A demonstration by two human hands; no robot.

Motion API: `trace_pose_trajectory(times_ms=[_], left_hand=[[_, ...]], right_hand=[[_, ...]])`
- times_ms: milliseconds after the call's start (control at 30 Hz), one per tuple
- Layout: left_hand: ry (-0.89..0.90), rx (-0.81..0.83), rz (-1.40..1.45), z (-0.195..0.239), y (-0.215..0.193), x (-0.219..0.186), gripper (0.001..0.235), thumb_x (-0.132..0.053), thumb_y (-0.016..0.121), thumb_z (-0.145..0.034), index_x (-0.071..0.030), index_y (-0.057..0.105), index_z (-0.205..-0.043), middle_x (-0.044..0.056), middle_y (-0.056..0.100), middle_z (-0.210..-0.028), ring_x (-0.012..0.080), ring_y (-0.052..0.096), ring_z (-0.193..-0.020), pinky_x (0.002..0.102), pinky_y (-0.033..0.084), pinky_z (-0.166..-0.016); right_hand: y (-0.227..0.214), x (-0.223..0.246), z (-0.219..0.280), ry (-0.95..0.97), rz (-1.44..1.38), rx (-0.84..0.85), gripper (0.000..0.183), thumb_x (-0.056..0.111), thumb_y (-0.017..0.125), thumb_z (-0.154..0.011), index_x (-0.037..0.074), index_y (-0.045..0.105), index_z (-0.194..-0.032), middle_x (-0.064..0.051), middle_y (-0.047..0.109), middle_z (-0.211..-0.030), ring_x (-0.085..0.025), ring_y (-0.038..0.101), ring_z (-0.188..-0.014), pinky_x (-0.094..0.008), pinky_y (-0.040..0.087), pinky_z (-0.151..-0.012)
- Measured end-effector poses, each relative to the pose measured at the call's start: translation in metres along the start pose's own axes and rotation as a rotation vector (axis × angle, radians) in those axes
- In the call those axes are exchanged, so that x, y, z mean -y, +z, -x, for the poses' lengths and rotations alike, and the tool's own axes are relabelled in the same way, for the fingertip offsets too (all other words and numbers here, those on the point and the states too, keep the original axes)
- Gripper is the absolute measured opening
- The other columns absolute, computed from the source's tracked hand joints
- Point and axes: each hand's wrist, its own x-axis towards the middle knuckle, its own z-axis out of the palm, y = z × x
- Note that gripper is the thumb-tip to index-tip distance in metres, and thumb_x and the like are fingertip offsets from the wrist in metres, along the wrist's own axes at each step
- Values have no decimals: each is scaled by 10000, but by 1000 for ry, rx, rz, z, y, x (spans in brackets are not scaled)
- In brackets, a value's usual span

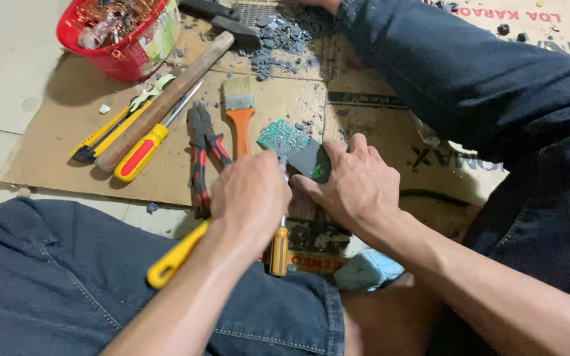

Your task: The person scrapes a green circuit board using a yellow-handled screwdriver to remove material. The person holds the board with the left hand and scrapes with the right hand, creating debris on the cardboard below.

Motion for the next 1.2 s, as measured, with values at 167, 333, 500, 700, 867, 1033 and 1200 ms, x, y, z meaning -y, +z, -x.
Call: trace_pose_trajectory(times_ms=[167, 333, 500, 700, 867, 1033, 1200], left_hand=[[-140, 5, -10, -16, 4, 8, 459, -266, 441, -961, -8, 689, -1248, 241, 671, -1263, 461, 608, -1212, 663, 537, -837], [-124, 4, -103, -9, -9, 5, 422, -215, 427, -953, -22, 728, -1177, 223, 695, -1246, 460, 614, -1230, 655, 532, -886], [94, -87, -144, -14, 3, 12, 388, -270, 453, -999, -37, 721, -1156, 240, 731, -1105, 458, 669, -1132, 612, 535, -928], [161, -128, -162, -23, -7, 31, 380, -283, 486, -960, -28, 749, -1063, 258, 729, -1050, 477, 678, -1094, 635, 538, -874], [185, -133, -177, -19, 3, 23, 422, -328, 464, -985, -37, 743, -1109, 251, 726, -1074, 460, 675, -1110, 602, 538, -921], [189, -163, -238, -22, 7, 24, 343, -267, 493, -977, -50, 749, -1051, 219, 745, -972, 430, 713, -1037, 585, 558, -879], [191, -171, -261, -32, 10, 30, 307, -234, 544, -921, -45, 770, -1008, 225, 743, -970, 442, 704, -1045, 596, 555, -846]], right_hand=[[-4, 5, 10, -26, 1, 2, 694, 730, 624, -836, 293, 574, -1373, -89, 527, -1249, -294, 601, -1224, -560, 593, -861], [0, -4, 4, -17, -43, -13, 705, 721, 647, -809, 269, 584, -1347, -97, 523, -1270, -313, 589, -1239, -571, 578, -889], [-4, 1, 5, -33, 15, -41, 703, 691, 669, -801, 315, 573, -1387, -83, 527, -1247, -291, 602, -1224, -538, 589, -871], [0, -2, 3, -58, 33, -59, 684, 667, 681, -834, 303, 569, -1402, -110, 537, -1239, -295, 620, -1192, -544, 608, -830], [-2, -3, 0, -65, 29, -29, 723, 705, 667, -825, 310, 550, -1419, -101, 520, -1264, -294, 598, -1217, -552, 606, -856], [-2, -1, 3, -70, 52, -47, 697, 692, 660, -847, 320, 542, -1425, -106, 523, -1250, -290, 609, -1204, -547, 607, -856], [0, -2, 5, -69, 52, -19, 690, 680, 641, -873, 304, 530, -1441, -120, 514, -1266, -291, 595, -1219, -550, 605, -860]])
